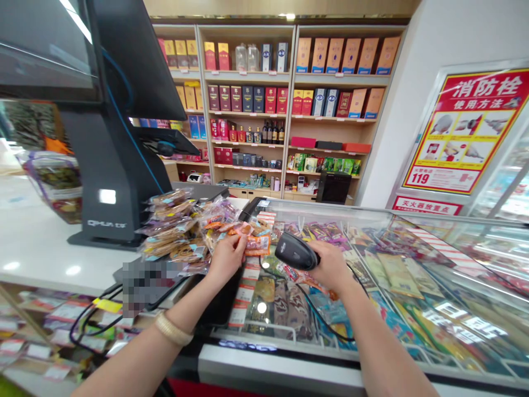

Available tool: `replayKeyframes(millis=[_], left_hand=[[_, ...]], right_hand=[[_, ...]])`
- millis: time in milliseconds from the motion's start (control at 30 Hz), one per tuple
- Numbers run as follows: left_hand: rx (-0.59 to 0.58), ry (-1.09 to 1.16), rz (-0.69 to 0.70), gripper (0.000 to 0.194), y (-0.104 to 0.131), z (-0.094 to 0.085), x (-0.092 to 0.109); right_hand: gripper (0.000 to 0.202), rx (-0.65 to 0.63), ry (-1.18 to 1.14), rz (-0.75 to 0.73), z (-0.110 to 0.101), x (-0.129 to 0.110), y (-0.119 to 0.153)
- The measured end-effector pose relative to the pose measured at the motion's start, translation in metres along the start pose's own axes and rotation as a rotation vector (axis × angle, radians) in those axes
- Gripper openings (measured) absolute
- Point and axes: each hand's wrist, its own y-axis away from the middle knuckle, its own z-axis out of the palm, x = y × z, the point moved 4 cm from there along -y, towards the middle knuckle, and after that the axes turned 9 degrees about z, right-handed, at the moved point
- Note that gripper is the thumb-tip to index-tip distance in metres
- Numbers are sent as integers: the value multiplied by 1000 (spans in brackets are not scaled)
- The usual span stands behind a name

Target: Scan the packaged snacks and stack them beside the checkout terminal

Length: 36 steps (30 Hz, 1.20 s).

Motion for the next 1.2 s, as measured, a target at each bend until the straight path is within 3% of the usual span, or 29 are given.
replayKeyframes(millis=[133,300,467,567,733,833,933,1067,1133,1200], left_hand=[[1,-163,71,42,-1,-11,10],[-23,-216,139,44,2,-7,11],[-51,-199,173,44,5,-6,10],[22,-232,235,45,1,-25,10],[269,-469,347,46,-26,-82,0],[213,-686,350,44,-39,-97,-11],[92,-848,354,41,-38,-92,-19],[155,-887,341,43,-19,-76,-14],[140,-805,408,44,-8,-59,-4],[20,-650,530,43,3,-32,7]], right_hand=[[26,-76,22,-4,5,-6,1],[23,-123,64,17,6,-8,1],[26,-75,51,7,5,-8,1],[23,-37,45,13,5,-6,1],[14,-28,60,33,5,-3,1],[15,-3,62,35,4,-2,1],[18,38,66,38,2,0,1],[21,110,69,44,-2,4,0],[19,145,73,49,-5,5,0],[20,177,75,40,-7,6,0]])
